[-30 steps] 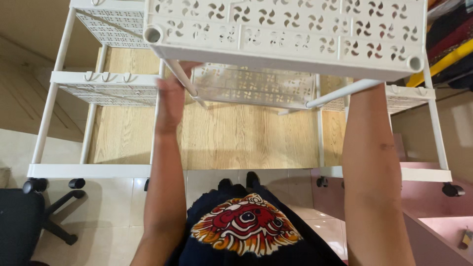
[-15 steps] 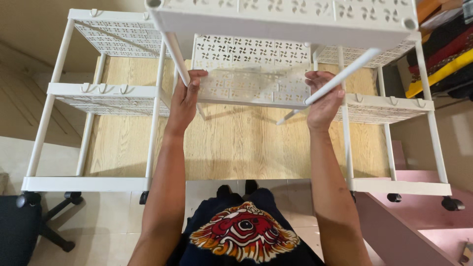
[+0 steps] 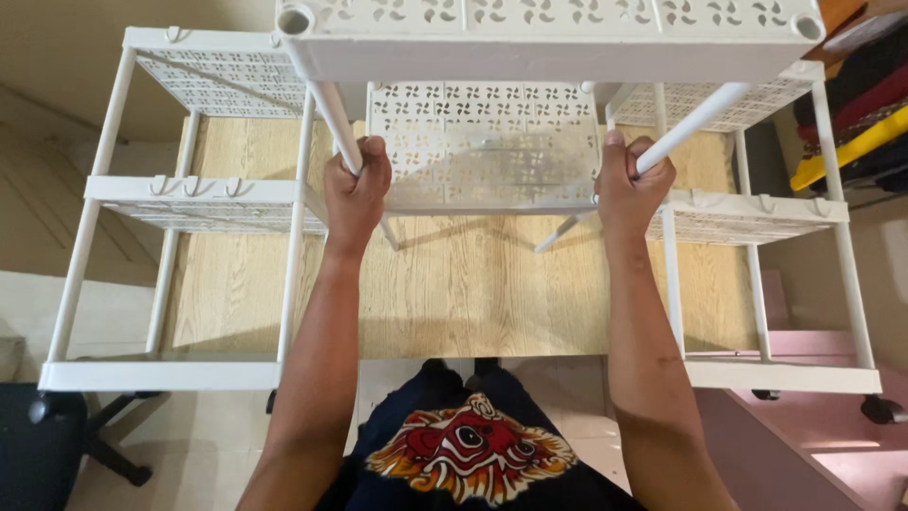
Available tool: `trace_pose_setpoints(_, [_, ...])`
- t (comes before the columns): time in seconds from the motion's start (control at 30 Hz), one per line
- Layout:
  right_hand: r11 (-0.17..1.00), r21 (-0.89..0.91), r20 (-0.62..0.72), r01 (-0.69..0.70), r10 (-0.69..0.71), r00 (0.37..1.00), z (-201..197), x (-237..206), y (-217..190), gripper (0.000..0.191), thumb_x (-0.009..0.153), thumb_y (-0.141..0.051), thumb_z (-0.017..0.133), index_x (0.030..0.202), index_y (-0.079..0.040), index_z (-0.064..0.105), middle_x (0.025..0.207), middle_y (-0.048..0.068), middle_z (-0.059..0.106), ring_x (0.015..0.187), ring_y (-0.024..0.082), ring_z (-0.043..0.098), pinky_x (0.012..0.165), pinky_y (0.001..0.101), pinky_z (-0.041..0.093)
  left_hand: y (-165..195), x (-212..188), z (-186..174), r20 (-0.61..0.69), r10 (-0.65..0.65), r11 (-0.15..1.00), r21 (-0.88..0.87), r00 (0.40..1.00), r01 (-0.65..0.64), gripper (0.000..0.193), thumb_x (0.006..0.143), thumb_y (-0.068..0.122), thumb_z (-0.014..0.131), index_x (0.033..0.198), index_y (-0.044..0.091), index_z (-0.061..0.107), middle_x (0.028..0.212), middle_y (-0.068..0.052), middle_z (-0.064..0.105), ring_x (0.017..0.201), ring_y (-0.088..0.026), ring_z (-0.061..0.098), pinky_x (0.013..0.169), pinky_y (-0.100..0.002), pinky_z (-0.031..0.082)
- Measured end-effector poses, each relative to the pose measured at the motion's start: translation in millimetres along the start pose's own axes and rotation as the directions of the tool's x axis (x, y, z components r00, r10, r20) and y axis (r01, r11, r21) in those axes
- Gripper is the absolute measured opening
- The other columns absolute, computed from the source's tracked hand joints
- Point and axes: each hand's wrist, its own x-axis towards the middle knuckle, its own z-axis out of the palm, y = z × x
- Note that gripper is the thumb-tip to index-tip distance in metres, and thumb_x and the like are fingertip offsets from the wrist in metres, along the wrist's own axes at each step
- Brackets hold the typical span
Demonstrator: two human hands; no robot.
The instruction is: The person assembles white plastic rolling storage carts on a wooden table. They press caster wheels onto the cart frame, insert white plastic tubes into the perforated shelf trays, and fit the shelves onto the frames, finishing with several completed carts standing on the table.
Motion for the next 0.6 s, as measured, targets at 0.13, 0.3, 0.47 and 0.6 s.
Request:
trace_pose_setpoints(0.13, [0.999, 0.022, 0.096, -0.042, 0.039, 0.995, -3, 11, 2, 0.051, 0.101, 0.002, 0.064, 0.068, -0.016, 0.03, 0.057, -0.005, 0.038, 0.045, 0.005, 0.039, 0.04, 0.0269, 0.03, 3, 2, -6, 0.097, -0.026, 0.999, 0.048, 0.995, 0.021, 0.046, 0.113, 0.023, 0.053, 0.069, 0.011, 0.046, 0.059, 0.007, 0.039, 0.053, -0.002, 0.031, 0.049, -0.025, 0.022])
trace_pose_setpoints(0.3, [0.997, 0.053, 0.156, -0.052, 0.043, 0.987, -13, 15, 12, 0.049, 0.099, 0.007, 0.061, 0.068, -0.014, 0.031, 0.059, -0.005, 0.038, 0.048, 0.006, 0.042, 0.043, 0.0283, 0.032, 3, 10, -6, 0.126, -0.016, 1.0, 0.029, 0.992, 0.012, 0.039, 0.113, 0.025, 0.054, 0.077, 0.01, 0.051, 0.06, 0.006, 0.041, 0.054, -0.003, 0.031, 0.05, -0.025, 0.022])
trace_pose_setpoints(0.47, [0.988, 0.111, 0.249, -0.111, 0.08, 0.965, -20, 17, 13, 0.05, 0.101, 0.006, 0.063, 0.07, -0.015, 0.03, 0.06, -0.005, 0.038, 0.051, 0.006, 0.039, 0.048, 0.0266, 0.032, 10, 7, -4, 0.076, -0.118, 0.993, 0.028, 0.99, 0.116, 0.037, 0.111, 0.03, 0.061, 0.082, 0.008, 0.053, 0.065, 0.006, 0.04, 0.059, -0.003, 0.031, 0.053, -0.024, 0.023])
trace_pose_setpoints(0.6, [0.992, -0.114, 0.393, -0.061, 0.102, 0.914, -30, 15, -8, 0.015, 0.102, -0.004, 0.059, 0.091, -0.012, 0.052, 0.083, 0.004, 0.06, 0.076, 0.013, 0.061, 0.069, 0.0303, 0.055, 41, -3, 4, 0.03, 0.173, 0.937, 0.303, 0.984, -0.174, 0.058, 0.102, 0.055, 0.066, 0.124, 0.006, 0.044, 0.103, -0.003, 0.046, 0.097, -0.014, 0.049, 0.083, -0.034, 0.046])
